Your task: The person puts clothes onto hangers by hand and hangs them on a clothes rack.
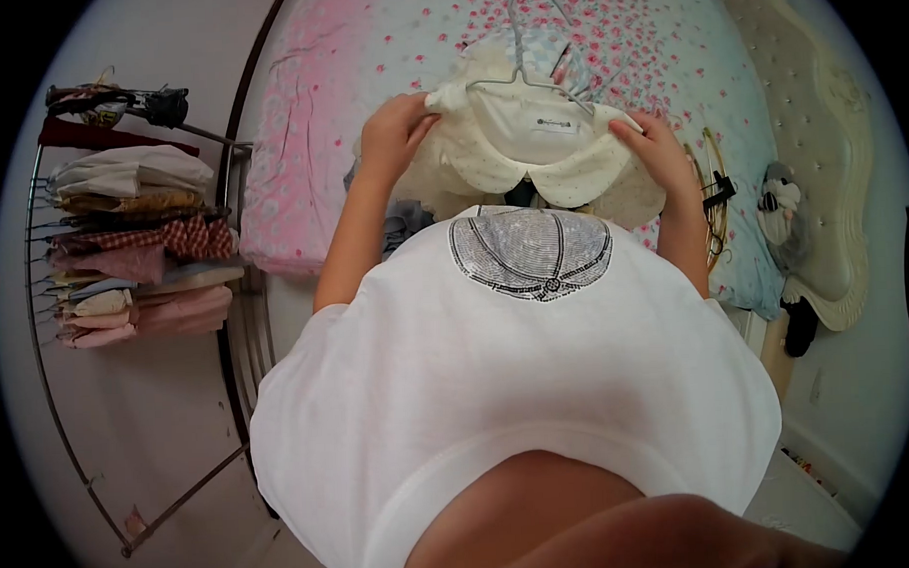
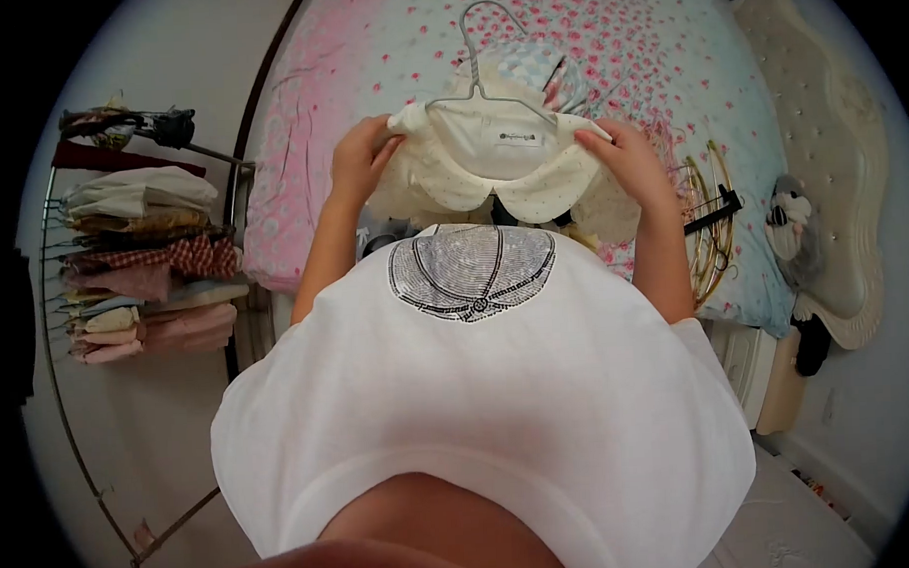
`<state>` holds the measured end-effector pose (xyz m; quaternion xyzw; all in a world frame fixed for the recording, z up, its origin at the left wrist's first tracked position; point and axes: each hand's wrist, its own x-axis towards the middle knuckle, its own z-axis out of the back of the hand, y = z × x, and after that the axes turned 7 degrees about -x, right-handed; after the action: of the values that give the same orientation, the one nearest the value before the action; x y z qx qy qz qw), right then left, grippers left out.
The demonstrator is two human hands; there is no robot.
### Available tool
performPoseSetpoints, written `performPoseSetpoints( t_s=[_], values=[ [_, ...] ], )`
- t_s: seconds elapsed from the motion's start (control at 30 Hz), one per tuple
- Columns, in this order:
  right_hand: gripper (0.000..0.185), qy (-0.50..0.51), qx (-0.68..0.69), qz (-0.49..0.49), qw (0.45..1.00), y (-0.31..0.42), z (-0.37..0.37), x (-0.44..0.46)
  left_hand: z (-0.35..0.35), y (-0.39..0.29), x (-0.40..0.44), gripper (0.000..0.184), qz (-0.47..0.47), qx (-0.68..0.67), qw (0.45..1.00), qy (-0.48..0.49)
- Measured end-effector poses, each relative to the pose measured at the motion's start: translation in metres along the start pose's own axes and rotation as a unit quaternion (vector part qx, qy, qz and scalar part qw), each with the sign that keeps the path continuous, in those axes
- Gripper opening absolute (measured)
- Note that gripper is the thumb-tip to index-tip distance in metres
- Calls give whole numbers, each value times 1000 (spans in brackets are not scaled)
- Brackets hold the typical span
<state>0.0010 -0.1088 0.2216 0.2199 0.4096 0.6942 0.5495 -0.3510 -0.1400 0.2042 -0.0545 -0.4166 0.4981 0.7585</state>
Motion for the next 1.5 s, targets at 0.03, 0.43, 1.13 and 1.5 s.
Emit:
performPoseSetpoints(
  t_s=[0.03,0.43,1.13,1.5],
  values=[
    [37,-3,8,-4,1000,1,-3,2,-2,4,-4,18,18,3,1000,13],
    [30,-124,-90,54,987,-3,-9,13,6,14,-8,12,95,-36,993,-51],
    [31,78,-28,301,950,19,-14,17,28,-46,-89,14,207,13,970,-124],
    [23,100,-137,323,931,20,-36,53,45,-61,-123,16,260,0,947,-188]
  ],
)
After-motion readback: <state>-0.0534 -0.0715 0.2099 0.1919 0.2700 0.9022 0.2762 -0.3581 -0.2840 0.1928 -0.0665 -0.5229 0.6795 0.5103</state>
